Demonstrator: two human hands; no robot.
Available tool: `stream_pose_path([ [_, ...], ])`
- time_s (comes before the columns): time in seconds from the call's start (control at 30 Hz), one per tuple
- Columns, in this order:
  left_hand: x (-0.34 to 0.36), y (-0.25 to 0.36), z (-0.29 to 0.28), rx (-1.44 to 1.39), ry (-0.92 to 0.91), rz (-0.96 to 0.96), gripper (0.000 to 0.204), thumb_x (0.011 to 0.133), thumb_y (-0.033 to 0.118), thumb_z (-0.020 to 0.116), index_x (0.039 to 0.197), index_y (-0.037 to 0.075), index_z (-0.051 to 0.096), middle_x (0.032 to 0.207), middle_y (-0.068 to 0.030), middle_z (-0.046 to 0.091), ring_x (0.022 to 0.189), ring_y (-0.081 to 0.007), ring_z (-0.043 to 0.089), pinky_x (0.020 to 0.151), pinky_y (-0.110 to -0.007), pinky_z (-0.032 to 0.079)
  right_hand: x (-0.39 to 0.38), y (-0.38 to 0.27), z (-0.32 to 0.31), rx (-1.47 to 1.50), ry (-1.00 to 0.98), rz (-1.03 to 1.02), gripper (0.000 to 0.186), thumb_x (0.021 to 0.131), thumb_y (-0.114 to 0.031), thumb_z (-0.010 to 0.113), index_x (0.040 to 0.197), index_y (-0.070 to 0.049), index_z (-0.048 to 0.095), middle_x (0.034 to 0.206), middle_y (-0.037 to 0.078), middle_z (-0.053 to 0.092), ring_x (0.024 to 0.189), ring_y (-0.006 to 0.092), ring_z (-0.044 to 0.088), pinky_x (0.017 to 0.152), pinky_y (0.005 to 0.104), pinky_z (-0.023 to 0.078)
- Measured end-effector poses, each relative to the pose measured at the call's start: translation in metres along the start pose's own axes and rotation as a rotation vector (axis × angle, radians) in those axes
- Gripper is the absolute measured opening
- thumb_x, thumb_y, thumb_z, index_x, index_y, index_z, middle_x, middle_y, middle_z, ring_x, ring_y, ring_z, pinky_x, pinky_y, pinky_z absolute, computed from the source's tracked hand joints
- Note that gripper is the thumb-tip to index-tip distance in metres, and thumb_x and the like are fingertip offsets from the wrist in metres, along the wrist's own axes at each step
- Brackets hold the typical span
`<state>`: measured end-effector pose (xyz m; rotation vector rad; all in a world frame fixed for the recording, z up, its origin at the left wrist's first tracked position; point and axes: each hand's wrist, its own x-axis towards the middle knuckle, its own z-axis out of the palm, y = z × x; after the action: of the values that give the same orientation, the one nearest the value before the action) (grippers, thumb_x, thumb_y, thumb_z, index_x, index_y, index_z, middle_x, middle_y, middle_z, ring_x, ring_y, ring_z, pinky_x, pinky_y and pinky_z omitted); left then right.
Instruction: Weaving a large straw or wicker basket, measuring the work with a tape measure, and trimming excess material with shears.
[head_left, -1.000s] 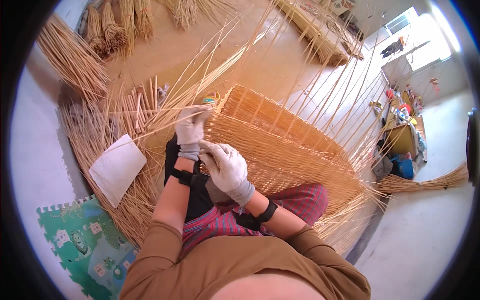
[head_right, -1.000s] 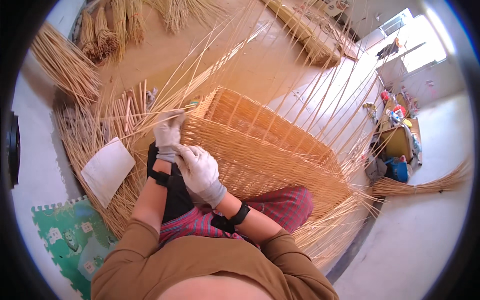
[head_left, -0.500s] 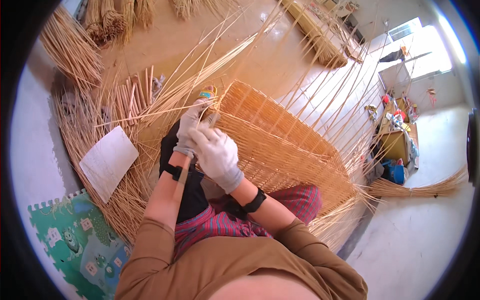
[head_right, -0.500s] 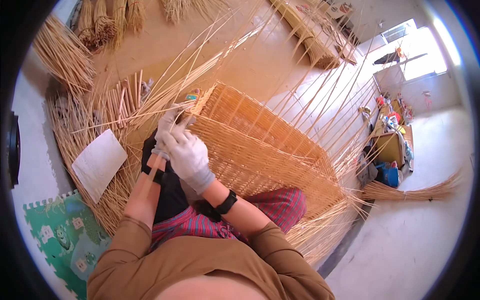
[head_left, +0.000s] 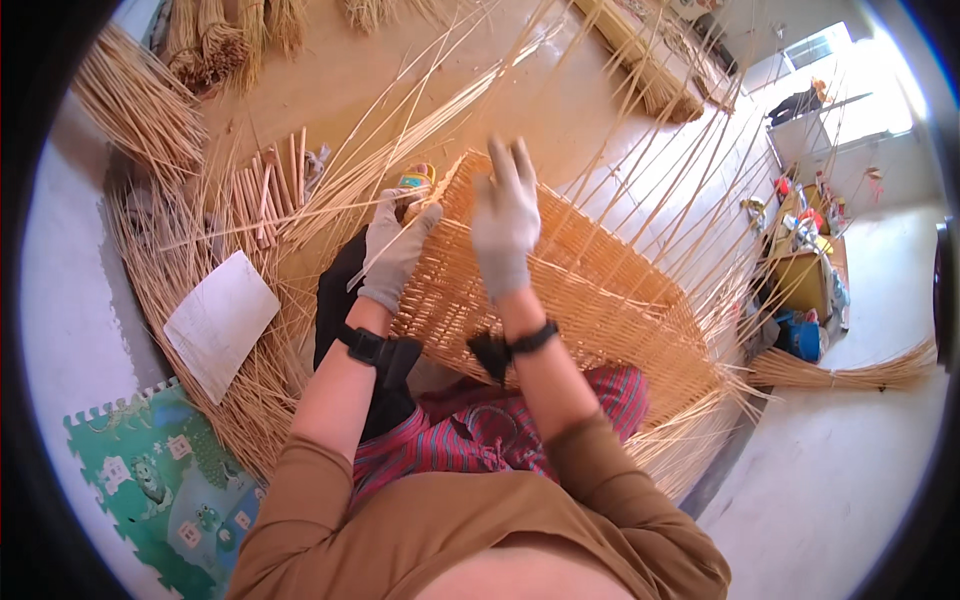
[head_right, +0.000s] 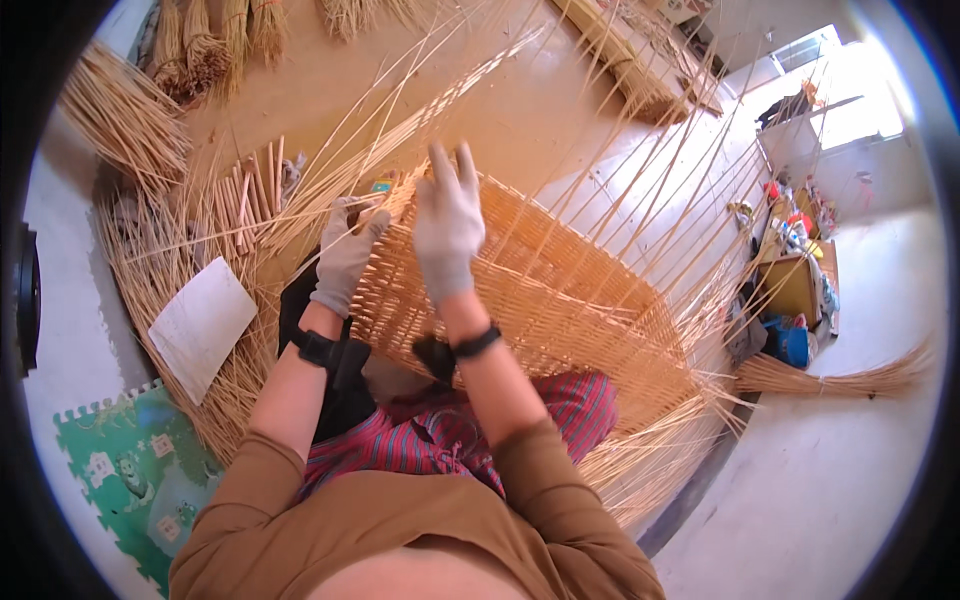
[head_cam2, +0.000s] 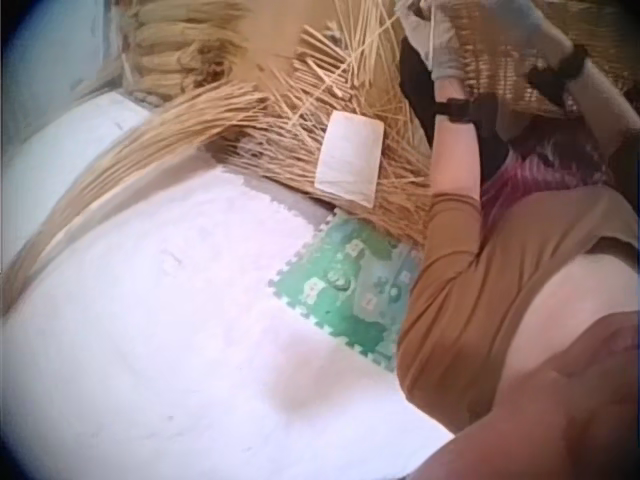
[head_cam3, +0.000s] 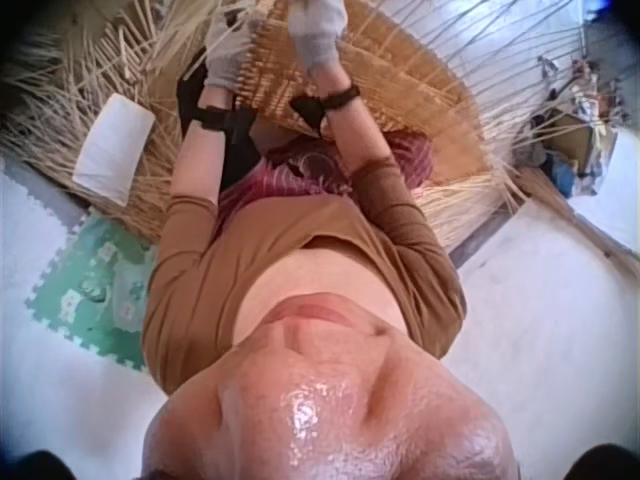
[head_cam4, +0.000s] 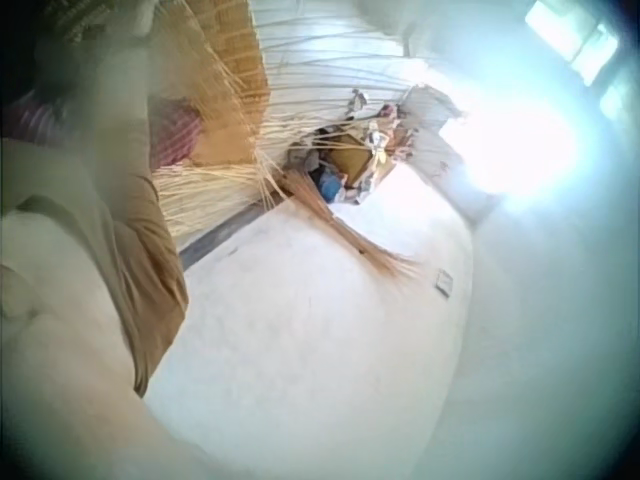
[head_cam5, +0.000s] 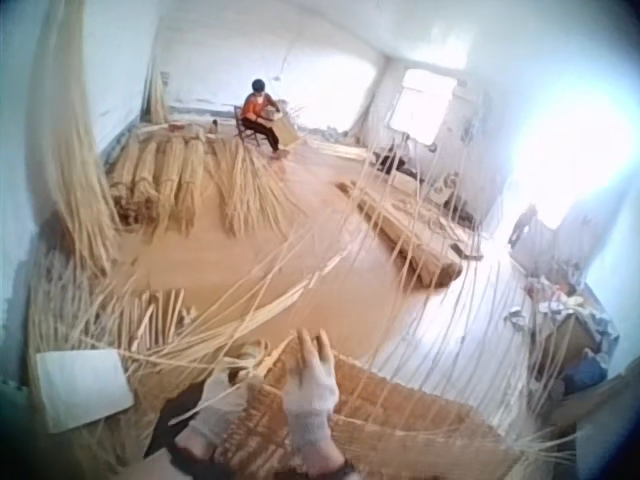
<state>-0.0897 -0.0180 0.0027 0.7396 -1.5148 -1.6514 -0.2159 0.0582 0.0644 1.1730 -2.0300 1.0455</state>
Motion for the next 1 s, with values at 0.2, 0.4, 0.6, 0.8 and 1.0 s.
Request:
stream_pose_path([
  [0.2, 0.011, 0.001, 0.010, 0.294, 0.095, -0.181, 0.058, 0.083, 0.023, 0.083, 0.127, 0.000, 0.054, 0.113, -0.0130, 0.069, 0.096, -0.0204, 0.065, 0.086, -0.033, 0.051, -0.023, 0.028, -0.039, 0.852, 0.109, 0.689, 0.046, 0.100, -0.002, 0.054, 0.144, -0.012, 0.046, 0.108, 0.011, 0.071, 0.060, 0.0094, 0.055, 0.051, 0.0250, 0.046],
  [0.4, -0.002, -0.013, 0.021, 0.211, 0.322, 0.061, 0.036, 0.084, 0.013, 0.080, 0.110, 0.002, 0.058, 0.101, -0.0078, 0.061, 0.089, -0.0177, 0.058, 0.081, -0.031, 0.049, -0.099, 0.049, -0.109, 0.799, 0.031, 1.013, 0.014, 0.103, -0.009, 0.058, 0.114, -0.004, 0.064, 0.092, 0.008, 0.072, 0.048, 0.0047, 0.047, 0.045, 0.0206, 0.040],
  [0.6, -0.055, 0.037, 0.060, 0.656, -0.250, 0.429, 0.058, 0.080, 0.015, 0.082, 0.134, 0.015, 0.061, 0.124, -0.0189, 0.058, 0.109, -0.0321, 0.061, 0.090, -0.036, 0.052, -0.085, 0.086, -0.083, 0.644, 0.040, 1.005, 0.019, 0.095, -0.010, 0.069, 0.112, -0.002, 0.065, 0.107, 0.014, 0.073, 0.078, 0.0141, 0.066, 0.070, 0.0289, 0.056],
  [0.8, -0.070, 0.034, 0.080, 1.056, -0.396, 0.341, 0.066, 0.083, 0.022, 0.078, 0.145, 0.028, 0.055, 0.142, -0.0212, 0.047, 0.127, -0.0394, 0.051, 0.104, -0.046, 0.043, -0.002, 0.067, -0.100, 0.216, -0.227, 0.571, 0.064, 0.098, -0.006, 0.059, 0.156, -0.016, 0.033, 0.113, 0.014, 0.071, 0.098, 0.0142, 0.069, 0.087, 0.0306, 0.054],
  [1.0, -0.080, 0.048, 0.121, 1.029, -0.423, 0.652, 0.066, 0.082, 0.025, 0.078, 0.143, 0.026, 0.056, 0.139, -0.0182, 0.049, 0.122, -0.0345, 0.055, 0.099, -0.045, 0.044, -0.120, 0.122, -0.161, 0.443, -0.040, 0.602, 0.042, 0.101, -0.007, 0.057, 0.143, -0.007, 0.054, 0.104, 0.011, 0.074, 0.092, 0.0150, 0.072, 0.082, 0.0283, 0.056],
])
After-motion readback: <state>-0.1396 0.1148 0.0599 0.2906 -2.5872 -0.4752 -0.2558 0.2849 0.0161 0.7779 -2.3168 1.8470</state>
